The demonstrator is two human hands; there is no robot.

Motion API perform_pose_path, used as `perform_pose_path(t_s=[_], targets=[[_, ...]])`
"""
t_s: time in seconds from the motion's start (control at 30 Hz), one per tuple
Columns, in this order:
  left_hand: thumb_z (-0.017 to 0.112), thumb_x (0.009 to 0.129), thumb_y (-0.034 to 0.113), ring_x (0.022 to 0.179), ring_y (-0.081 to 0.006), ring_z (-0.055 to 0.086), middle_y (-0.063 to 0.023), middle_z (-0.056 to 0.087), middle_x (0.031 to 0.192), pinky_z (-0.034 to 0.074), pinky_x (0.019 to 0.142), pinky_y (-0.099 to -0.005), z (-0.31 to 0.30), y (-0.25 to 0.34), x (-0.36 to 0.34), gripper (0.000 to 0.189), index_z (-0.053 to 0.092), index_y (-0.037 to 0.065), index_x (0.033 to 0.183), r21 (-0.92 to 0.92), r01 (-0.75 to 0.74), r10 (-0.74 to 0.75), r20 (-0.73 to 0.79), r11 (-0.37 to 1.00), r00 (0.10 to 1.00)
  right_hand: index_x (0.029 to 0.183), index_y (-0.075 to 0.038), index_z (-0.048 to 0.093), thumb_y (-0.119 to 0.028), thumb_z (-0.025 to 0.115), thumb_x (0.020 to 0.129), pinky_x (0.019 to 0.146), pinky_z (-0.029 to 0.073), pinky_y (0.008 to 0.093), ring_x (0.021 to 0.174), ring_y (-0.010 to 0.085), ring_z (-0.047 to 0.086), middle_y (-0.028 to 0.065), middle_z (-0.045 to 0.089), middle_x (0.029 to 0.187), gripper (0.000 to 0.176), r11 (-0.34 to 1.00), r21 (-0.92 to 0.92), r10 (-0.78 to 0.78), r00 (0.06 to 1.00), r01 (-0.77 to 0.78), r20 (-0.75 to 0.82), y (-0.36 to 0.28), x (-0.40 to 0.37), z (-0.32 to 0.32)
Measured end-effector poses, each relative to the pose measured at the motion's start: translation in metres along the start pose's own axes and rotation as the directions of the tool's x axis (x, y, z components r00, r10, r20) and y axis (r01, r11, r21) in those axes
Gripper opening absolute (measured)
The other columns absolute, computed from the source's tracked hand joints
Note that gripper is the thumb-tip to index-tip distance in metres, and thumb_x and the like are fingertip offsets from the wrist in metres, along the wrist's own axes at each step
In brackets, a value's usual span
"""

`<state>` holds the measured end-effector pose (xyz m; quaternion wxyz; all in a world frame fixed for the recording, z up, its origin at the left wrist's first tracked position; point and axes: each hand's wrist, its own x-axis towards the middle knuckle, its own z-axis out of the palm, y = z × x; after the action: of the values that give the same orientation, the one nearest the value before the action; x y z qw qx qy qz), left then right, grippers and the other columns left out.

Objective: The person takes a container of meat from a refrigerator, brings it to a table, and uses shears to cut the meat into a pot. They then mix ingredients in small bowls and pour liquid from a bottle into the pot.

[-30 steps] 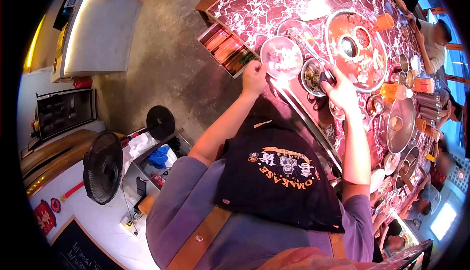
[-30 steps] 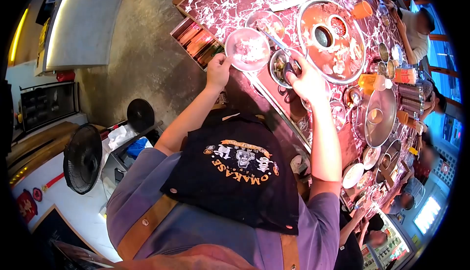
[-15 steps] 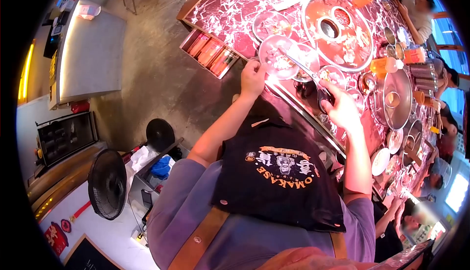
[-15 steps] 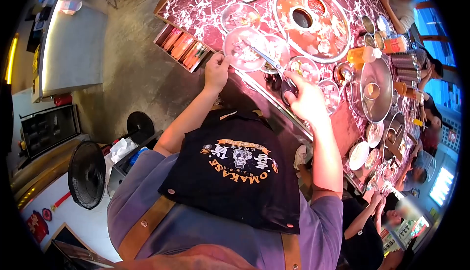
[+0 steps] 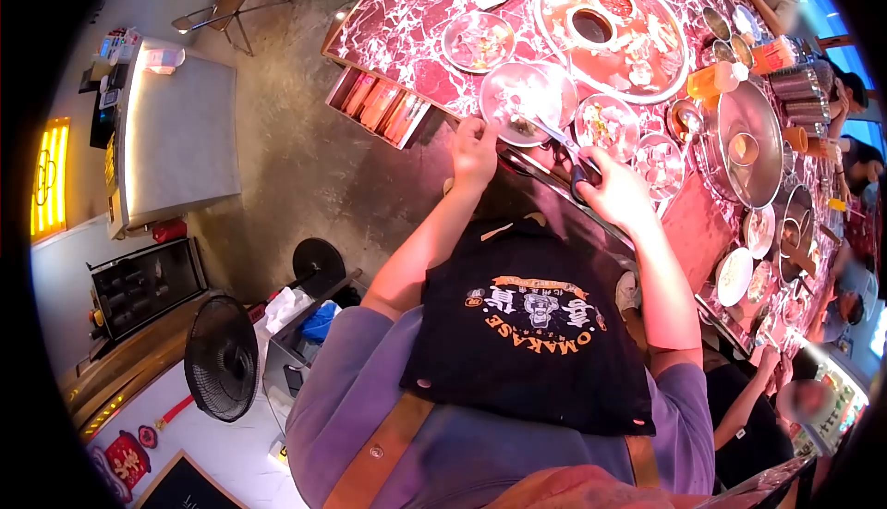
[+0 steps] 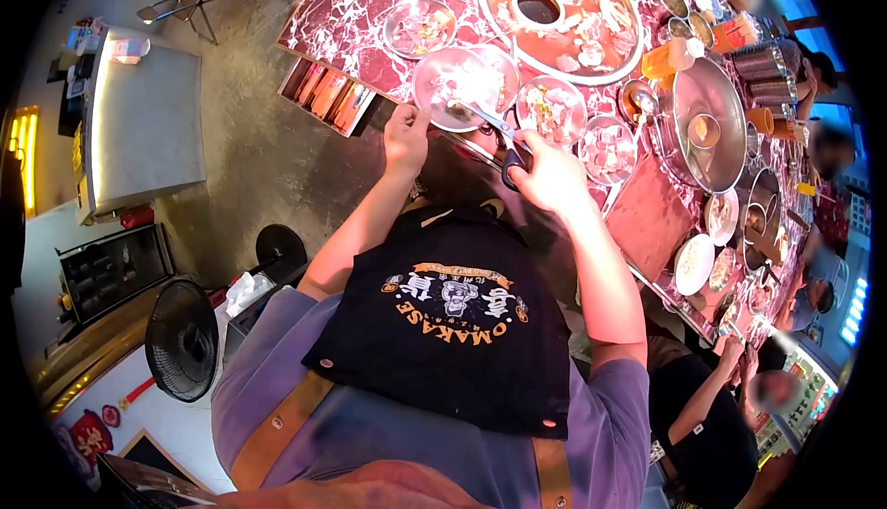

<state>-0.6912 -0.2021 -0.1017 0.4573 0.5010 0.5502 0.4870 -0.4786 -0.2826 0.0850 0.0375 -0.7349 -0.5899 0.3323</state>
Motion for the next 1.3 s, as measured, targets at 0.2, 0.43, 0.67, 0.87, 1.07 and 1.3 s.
perform_pose_path(t_s=[0.2,0.43,0.67,0.87,1.07,1.3], targets=[[0.059,0.093,0.01,0.063,-0.0078,0.054,-0.0022,0.055,0.071,0.053,0.057,-0.0256,0.01,0.021,-0.011,0.018,0.052,0.002,0.078,-0.303,0.137,-0.138,0.018,0.943,0.99,0.124,-0.008,0.058,-0.012,0.064,0.078,0.088,0.049,0.0406,0.1,0.0347,0.063,0.021,0.065,0.108,0.046,0.98,0.119,-0.141,0.978,0.161,-0.156,0.031,-0.005,0.018],[0.059,0.094,0.013,0.064,-0.0103,0.058,-0.0027,0.058,0.072,0.052,0.056,-0.0255,-0.002,0.017,-0.001,0.018,0.054,0.003,0.08,-0.285,0.176,-0.186,-0.007,0.942,0.983,0.128,-0.007,0.056,-0.003,0.063,0.08,0.086,0.048,0.0293,0.094,0.0186,0.064,0.0142,0.066,0.105,0.049,0.846,0.516,-0.081,0.988,0.137,-0.129,0.048,-0.003,0.019],[0.06,0.094,0.016,0.063,-0.0121,0.06,-0.0039,0.061,0.075,0.05,0.056,-0.0253,-0.026,0.017,0.011,0.018,0.058,0.004,0.081,-0.291,0.168,-0.21,-0.117,0.942,0.971,0.128,-0.013,0.053,-0.017,0.067,0.077,0.077,0.048,0.0347,0.084,0.0223,0.062,0.0122,0.064,0.096,0.053,0.986,0.165,-0.004,0.99,0.028,-0.144,0.031,0.015,0.01],[0.06,0.094,0.012,0.065,-0.008,0.056,-0.0026,0.058,0.08,0.054,0.058,-0.0265,-0.014,0.029,0.005,0.02,0.054,0.001,0.077,-0.201,0.133,-0.144,-0.045,0.971,0.989,0.125,-0.015,0.053,-0.024,0.065,0.074,0.08,0.051,0.0458,0.093,0.0356,0.064,0.0191,0.064,0.101,0.053,0.974,-0.165,-0.182,0.972,0.157,-0.15,-0.003,0.004,0.013],[0.06,0.092,0.012,0.061,-0.0055,0.046,0.0005,0.05,0.07,0.048,0.055,-0.0233,0.016,0.043,-0.01,0.022,0.053,0.003,0.074,-0.277,0.227,-0.207,0.101,0.934,0.973,0.128,-0.014,0.053,-0.013,0.068,0.077,0.08,0.051,0.0462,0.092,0.0365,0.063,0.0174,0.063,0.102,0.053,0.97,-0.141,-0.224,0.953,0.198,-0.202,0.032,0.001,0.025],[0.063,0.088,0.009,0.069,-0.0149,0.05,-0.0063,0.054,0.073,0.042,0.065,-0.0286,0.052,0.004,-0.009,0.025,0.051,-0.003,0.069,-0.165,0.119,-0.111,0.057,0.979,0.992,0.128,-0.012,0.056,-0.003,0.065,0.077,0.09,0.049,0.0378,0.103,0.0349,0.063,0.0195,0.063,0.113,0.052,0.968,0.198,-0.095,0.953,0.157,-0.289,0.072,-0.053,-0.001]])
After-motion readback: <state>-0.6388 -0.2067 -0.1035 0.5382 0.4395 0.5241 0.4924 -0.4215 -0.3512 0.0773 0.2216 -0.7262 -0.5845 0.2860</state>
